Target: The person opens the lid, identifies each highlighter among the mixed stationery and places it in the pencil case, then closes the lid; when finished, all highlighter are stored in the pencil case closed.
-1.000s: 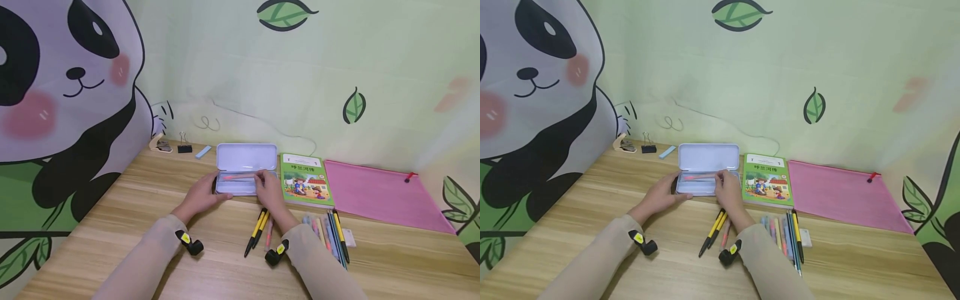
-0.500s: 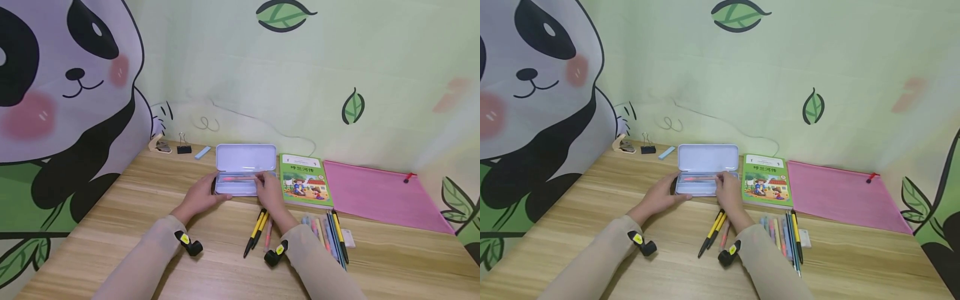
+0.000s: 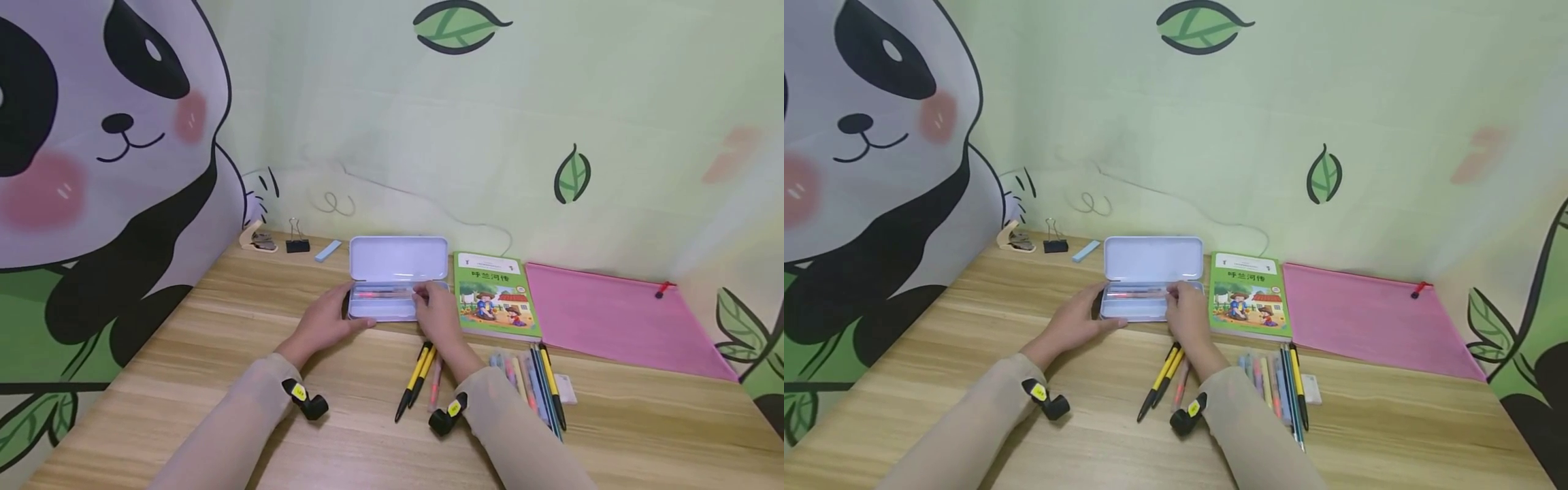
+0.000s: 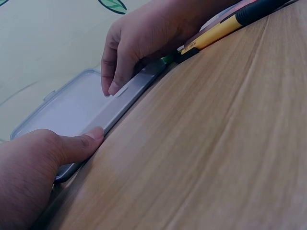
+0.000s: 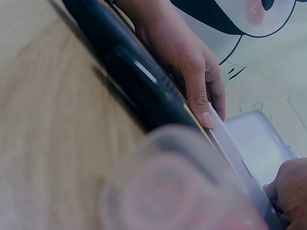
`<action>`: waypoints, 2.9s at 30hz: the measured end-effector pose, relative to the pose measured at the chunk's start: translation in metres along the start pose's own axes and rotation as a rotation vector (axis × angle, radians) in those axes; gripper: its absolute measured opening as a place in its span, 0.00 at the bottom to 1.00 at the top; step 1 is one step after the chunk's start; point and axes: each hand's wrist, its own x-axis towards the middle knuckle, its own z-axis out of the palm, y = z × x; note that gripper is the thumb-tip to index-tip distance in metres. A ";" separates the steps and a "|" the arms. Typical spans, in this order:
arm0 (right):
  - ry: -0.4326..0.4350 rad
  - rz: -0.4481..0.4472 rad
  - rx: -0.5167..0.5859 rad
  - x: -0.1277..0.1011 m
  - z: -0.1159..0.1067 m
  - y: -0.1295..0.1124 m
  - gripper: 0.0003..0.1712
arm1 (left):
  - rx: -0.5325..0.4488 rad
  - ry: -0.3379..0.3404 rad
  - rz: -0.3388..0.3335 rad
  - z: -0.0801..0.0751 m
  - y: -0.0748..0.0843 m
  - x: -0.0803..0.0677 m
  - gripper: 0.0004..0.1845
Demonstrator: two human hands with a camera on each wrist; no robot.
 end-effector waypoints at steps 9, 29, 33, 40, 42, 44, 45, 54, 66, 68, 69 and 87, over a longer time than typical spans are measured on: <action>-0.007 0.020 0.015 -0.001 0.000 -0.002 0.09 | -0.006 0.002 0.000 0.001 -0.002 -0.001 0.51; 0.127 -0.073 0.144 -0.004 -0.005 -0.012 0.11 | -0.023 0.015 0.029 0.002 -0.002 -0.002 0.51; 0.082 -0.163 0.186 -0.004 -0.020 -0.026 0.12 | -0.025 0.013 0.024 0.004 0.000 0.000 0.52; -0.180 -0.483 0.126 -0.017 -0.075 -0.046 0.18 | -0.023 0.012 0.036 0.004 -0.001 0.003 0.53; -0.269 -0.543 0.092 -0.024 -0.089 -0.040 0.18 | -0.019 0.016 0.030 0.003 -0.001 0.003 0.53; -0.336 -0.587 0.063 -0.031 -0.099 -0.027 0.17 | -0.019 0.018 0.027 0.002 -0.002 0.003 0.53; -0.363 -0.599 0.053 -0.036 -0.102 -0.019 0.17 | -0.023 0.019 0.024 0.001 -0.002 0.003 0.54; -0.413 -0.548 0.041 -0.075 -0.112 0.056 0.19 | -0.014 0.017 0.040 0.002 -0.003 0.000 0.52; -0.337 -0.713 -0.095 -0.080 -0.099 0.067 0.25 | 0.007 0.013 0.037 0.002 -0.004 0.001 0.52; -0.359 -0.719 -0.120 -0.079 -0.098 0.066 0.25 | 0.012 0.015 0.032 0.001 -0.004 0.000 0.52; -0.368 -0.724 -0.129 -0.080 -0.099 0.066 0.25 | 0.011 0.015 0.031 0.002 -0.004 0.000 0.52; -0.409 -0.722 -0.100 -0.080 -0.099 0.069 0.15 | -0.014 0.010 -0.003 0.002 -0.002 -0.001 0.53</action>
